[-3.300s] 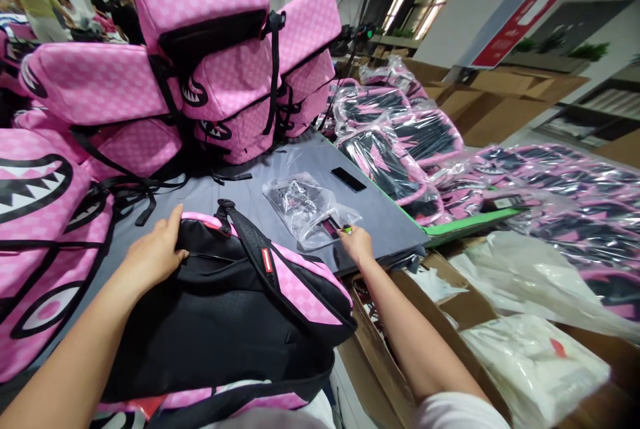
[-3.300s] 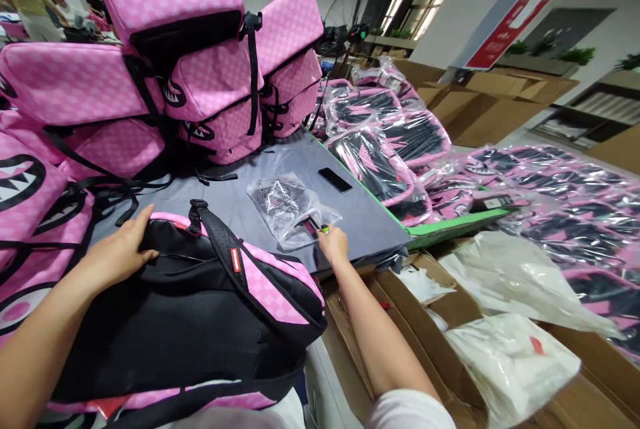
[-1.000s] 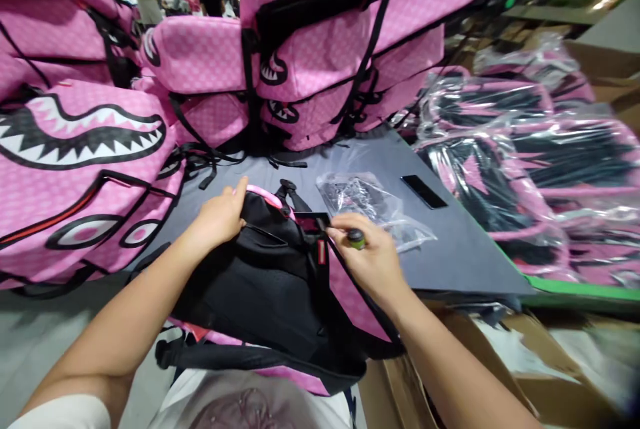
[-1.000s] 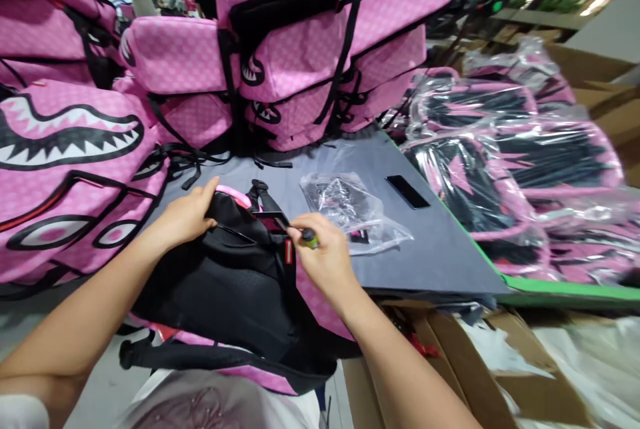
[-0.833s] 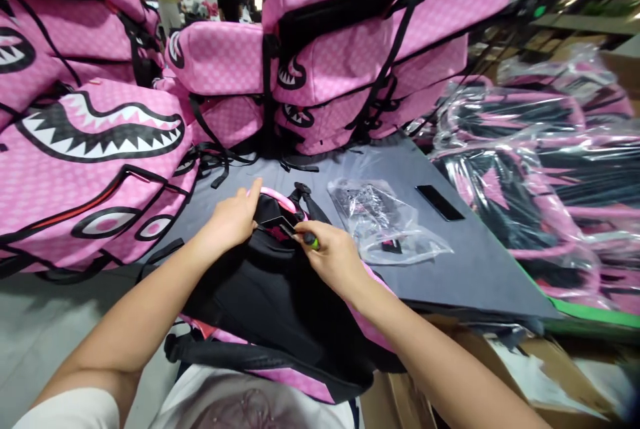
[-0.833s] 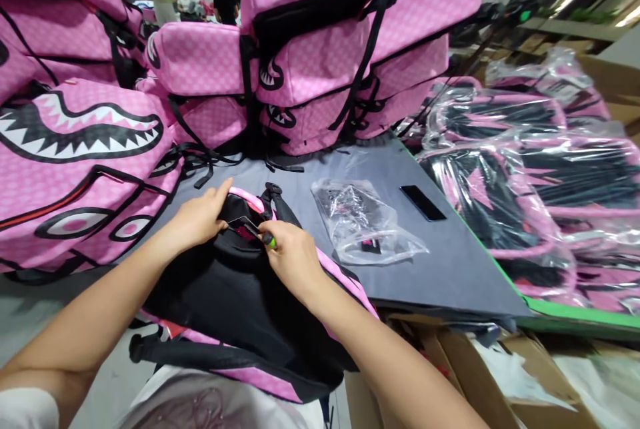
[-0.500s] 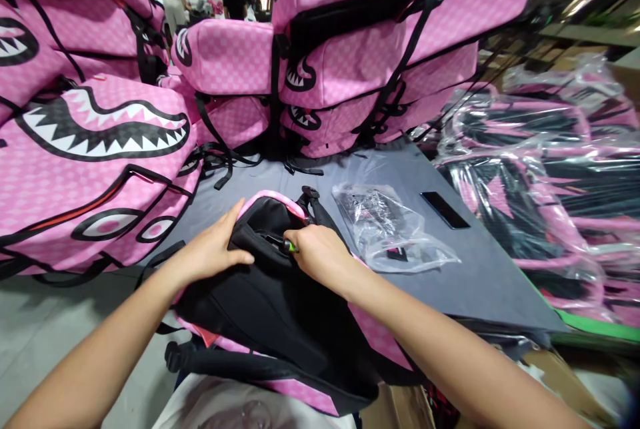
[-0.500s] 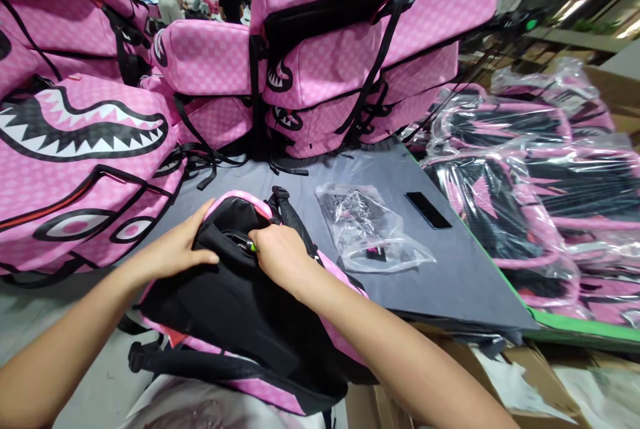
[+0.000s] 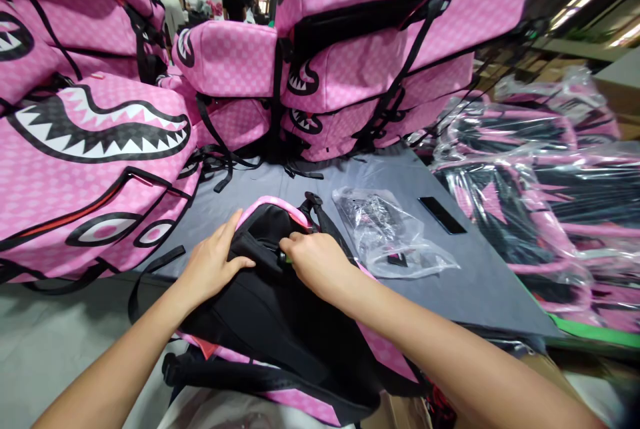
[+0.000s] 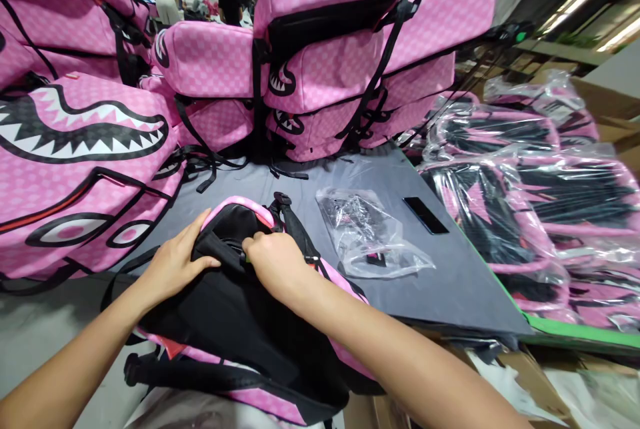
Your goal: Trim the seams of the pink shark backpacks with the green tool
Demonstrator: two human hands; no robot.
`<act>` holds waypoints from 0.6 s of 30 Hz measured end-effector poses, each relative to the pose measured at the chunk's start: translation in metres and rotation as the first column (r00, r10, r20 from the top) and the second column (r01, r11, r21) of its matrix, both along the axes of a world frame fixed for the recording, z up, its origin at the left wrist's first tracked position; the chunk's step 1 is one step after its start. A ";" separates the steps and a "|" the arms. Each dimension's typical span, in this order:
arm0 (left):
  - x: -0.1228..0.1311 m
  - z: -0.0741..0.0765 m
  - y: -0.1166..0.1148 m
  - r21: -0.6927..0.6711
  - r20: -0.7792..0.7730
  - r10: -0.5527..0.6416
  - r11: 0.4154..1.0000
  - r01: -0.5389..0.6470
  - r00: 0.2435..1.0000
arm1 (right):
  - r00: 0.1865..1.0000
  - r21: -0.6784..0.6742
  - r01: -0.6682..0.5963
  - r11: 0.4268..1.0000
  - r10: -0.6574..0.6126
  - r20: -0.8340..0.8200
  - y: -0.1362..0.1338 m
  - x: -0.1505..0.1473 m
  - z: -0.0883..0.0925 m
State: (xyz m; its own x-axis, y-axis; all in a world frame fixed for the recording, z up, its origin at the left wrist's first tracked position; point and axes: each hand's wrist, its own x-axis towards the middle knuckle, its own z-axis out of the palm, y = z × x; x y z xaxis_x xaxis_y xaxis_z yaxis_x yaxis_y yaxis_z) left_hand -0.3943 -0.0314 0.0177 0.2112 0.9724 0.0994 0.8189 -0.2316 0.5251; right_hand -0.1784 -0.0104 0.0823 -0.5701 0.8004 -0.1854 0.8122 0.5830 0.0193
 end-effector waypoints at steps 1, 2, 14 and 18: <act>-0.001 0.000 0.000 0.003 0.006 -0.006 1.000 0.006 1.000 | 0.999 0.022 0.015 1.000 -0.014 -0.042 0.000 -0.002 0.000; -0.002 -0.001 -0.001 0.005 0.014 -0.013 1.000 0.013 1.000 | 0.995 0.036 0.024 0.999 -0.021 -0.098 0.001 -0.005 -0.001; -0.002 0.000 -0.001 -0.018 0.089 0.071 0.997 -0.070 0.994 | 0.994 0.027 -0.090 0.996 0.091 -0.054 0.005 -0.006 0.010; 0.003 0.000 0.003 -0.107 0.129 0.152 0.984 -0.139 0.980 | 0.987 0.001 0.072 0.997 -0.071 0.143 -0.011 0.034 0.012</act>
State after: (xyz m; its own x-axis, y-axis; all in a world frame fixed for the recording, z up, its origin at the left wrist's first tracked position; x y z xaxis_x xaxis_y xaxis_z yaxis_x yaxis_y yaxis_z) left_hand -0.3914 -0.0287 0.0173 0.0576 0.9981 0.0208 0.7595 -0.0573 0.6479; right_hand -0.1447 -0.0209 0.0941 -0.4792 0.8369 -0.2644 0.8408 0.5241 0.1353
